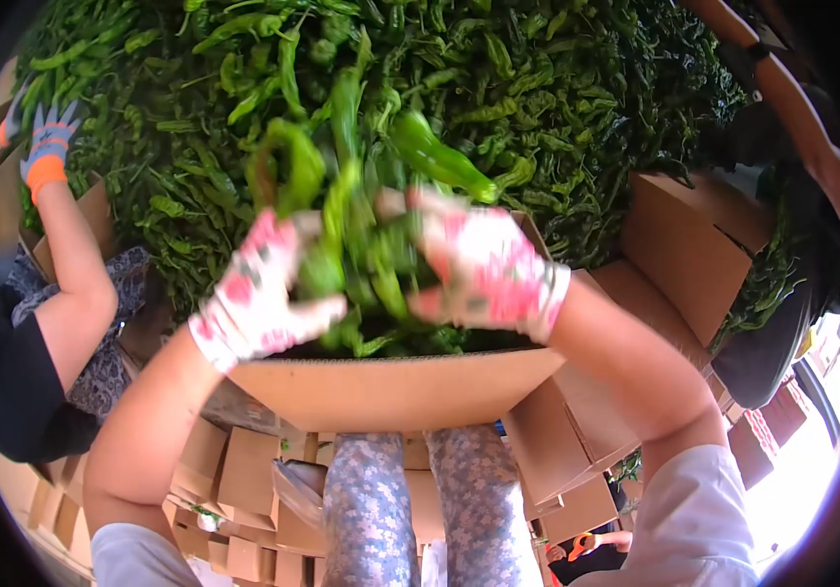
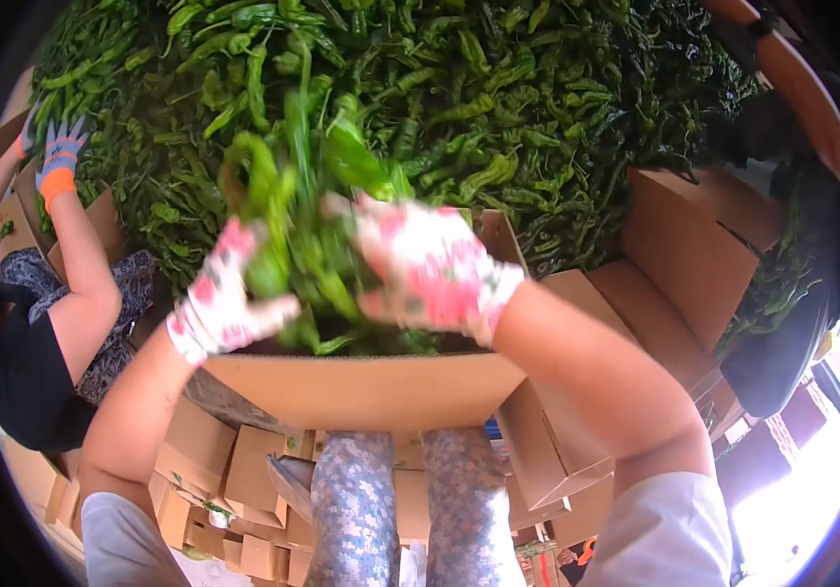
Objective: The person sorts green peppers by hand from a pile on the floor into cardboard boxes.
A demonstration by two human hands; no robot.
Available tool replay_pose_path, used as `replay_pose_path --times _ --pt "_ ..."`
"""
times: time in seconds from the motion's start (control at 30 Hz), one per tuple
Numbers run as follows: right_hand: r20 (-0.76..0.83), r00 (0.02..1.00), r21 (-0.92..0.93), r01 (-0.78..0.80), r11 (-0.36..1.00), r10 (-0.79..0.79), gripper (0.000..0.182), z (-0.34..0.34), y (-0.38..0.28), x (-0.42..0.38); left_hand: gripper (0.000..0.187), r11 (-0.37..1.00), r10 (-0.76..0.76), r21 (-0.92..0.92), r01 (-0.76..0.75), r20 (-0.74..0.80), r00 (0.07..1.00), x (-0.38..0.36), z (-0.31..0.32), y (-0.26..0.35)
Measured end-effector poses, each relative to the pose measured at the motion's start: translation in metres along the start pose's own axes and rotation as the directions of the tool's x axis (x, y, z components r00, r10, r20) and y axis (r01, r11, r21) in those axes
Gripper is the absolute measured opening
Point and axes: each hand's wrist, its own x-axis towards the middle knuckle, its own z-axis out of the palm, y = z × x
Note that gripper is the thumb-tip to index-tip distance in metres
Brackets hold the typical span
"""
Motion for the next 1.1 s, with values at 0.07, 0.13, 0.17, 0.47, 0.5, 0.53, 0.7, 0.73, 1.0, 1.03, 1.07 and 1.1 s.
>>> replay_pose_path --times 0.07,0.13,0.17,0.47,0.5,0.53,0.7,0.73,1.0,1.03,1.07,1.1 --pt "0.182 0.982 -0.018 0.064 0.998 -0.06 0.081 0.018 -0.017 -0.026 0.066 0.978 -0.098 -0.13 0.164 0.408 0.908 -0.022 0.004 0.014" --pt "0.37 0.928 -0.044 0.062 0.997 -0.041 0.083 0.021 -0.041 -0.04 0.071 1.0 0.008 -0.002 -0.009 0.653 0.757 -0.039 0.018 0.019" --pt "0.446 0.895 -0.038 0.04 0.998 -0.019 0.084 0.021 -0.053 -0.043 0.077 0.996 -0.039 -0.02 0.086 0.777 0.628 -0.045 0.02 0.026" --pt "0.399 0.911 -0.024 -0.109 0.994 0.11 0.059 0.071 -0.11 -0.111 0.069 0.902 -0.294 0.366 0.229 0.131 0.947 -0.106 0.006 0.074" --pt "0.362 0.924 -0.027 -0.123 0.992 0.125 0.058 0.073 -0.114 -0.114 0.068 0.853 -0.411 0.314 0.417 -0.088 0.907 -0.11 0.006 0.07" --pt "0.363 0.923 -0.021 -0.125 0.992 0.124 0.058 0.075 -0.118 -0.118 0.068 0.783 -0.514 0.222 0.582 -0.296 0.805 -0.116 0.008 0.061" --pt "0.031 0.966 0.103 -0.258 0.961 0.256 0.058 0.058 -0.126 -0.137 0.037 0.6 -0.8 0.163 0.783 0.121 0.588 -0.168 0.03 0.022" --pt "-0.139 0.951 0.094 -0.263 0.96 0.274 0.06 0.054 -0.123 -0.144 0.033 0.619 -0.785 0.143 0.772 0.095 0.612 -0.176 0.031 0.023" --pt "-0.057 0.454 -0.076 -0.89 0.449 0.889 0.033 0.033 -0.11 -0.201 0.028 0.679 -0.733 0.034 0.733 0.081 0.676 -0.207 0.024 0.063" --pt "-0.089 0.48 -0.101 -0.876 0.472 0.873 0.026 0.04 -0.099 -0.203 0.028 0.668 -0.744 0.084 0.739 0.071 0.664 -0.21 0.023 0.067" --pt "-0.095 0.482 -0.098 -0.875 0.474 0.871 0.026 0.038 -0.102 -0.216 0.028 0.67 -0.742 0.085 0.738 0.064 0.667 -0.217 0.022 0.072" --pt "-0.1 0.546 -0.077 -0.838 0.541 0.832 0.022 0.035 -0.111 -0.227 0.028 0.703 -0.7 0.157 0.693 -0.017 0.714 -0.227 0.021 0.078"
